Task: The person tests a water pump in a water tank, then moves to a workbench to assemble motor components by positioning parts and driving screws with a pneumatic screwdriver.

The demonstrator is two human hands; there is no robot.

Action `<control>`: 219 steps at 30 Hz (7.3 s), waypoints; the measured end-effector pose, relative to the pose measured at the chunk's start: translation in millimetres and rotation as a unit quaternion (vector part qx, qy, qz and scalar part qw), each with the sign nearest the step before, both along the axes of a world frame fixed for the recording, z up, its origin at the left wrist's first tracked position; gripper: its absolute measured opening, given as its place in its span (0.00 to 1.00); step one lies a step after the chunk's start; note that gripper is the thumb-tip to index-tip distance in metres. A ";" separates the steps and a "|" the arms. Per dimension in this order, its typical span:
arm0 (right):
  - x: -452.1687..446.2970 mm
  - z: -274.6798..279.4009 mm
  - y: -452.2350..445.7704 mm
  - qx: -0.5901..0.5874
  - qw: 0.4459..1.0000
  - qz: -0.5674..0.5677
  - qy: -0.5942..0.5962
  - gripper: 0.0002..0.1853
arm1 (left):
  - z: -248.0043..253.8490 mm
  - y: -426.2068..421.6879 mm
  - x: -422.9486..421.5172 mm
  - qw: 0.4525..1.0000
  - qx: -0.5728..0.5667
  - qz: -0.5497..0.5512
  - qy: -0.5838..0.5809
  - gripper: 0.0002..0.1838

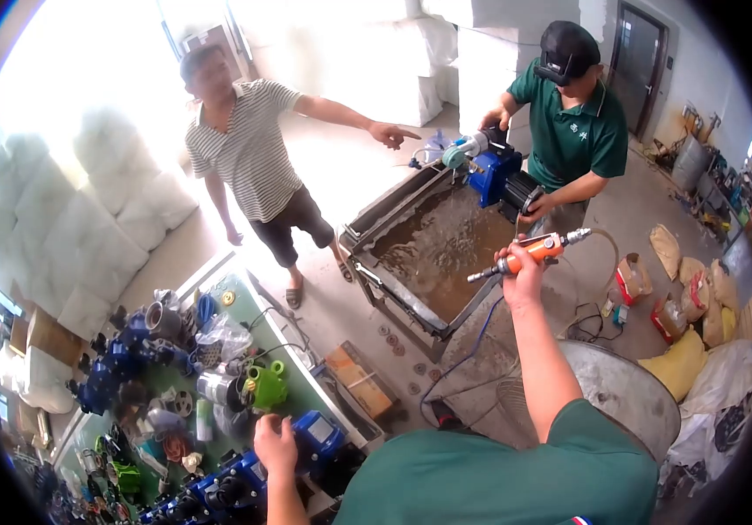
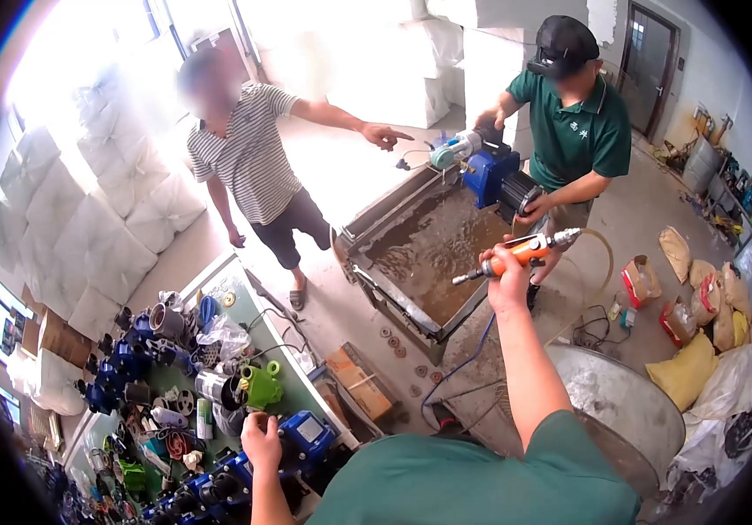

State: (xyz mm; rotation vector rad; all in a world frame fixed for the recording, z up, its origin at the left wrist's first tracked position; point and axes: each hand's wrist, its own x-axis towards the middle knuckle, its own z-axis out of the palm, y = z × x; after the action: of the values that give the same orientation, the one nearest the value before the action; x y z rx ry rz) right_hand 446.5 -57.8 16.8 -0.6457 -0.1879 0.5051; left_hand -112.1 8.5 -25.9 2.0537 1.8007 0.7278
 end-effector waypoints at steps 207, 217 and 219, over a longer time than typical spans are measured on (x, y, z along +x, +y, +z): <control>98.8 -81.8 93.3 -0.018 0.994 0.064 0.087 0.10 | 16.2 -7.9 13.4 0.990 0.035 0.115 -0.068 0.10; 14.3 -175.0 81.2 -0.134 0.926 0.165 0.311 0.04 | 17.1 -5.2 8.4 0.985 0.003 0.131 -0.114 0.10; -1.6 -187.2 83.0 -0.159 0.917 0.179 0.319 0.04 | 17.8 -1.7 6.6 0.985 -0.008 0.131 -0.113 0.10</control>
State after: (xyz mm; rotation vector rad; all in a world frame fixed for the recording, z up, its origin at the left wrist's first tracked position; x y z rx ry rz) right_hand 444.9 25.1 -170.5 -0.7325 0.4130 1.0900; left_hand -105.5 6.8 -8.1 1.6640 1.9535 0.9708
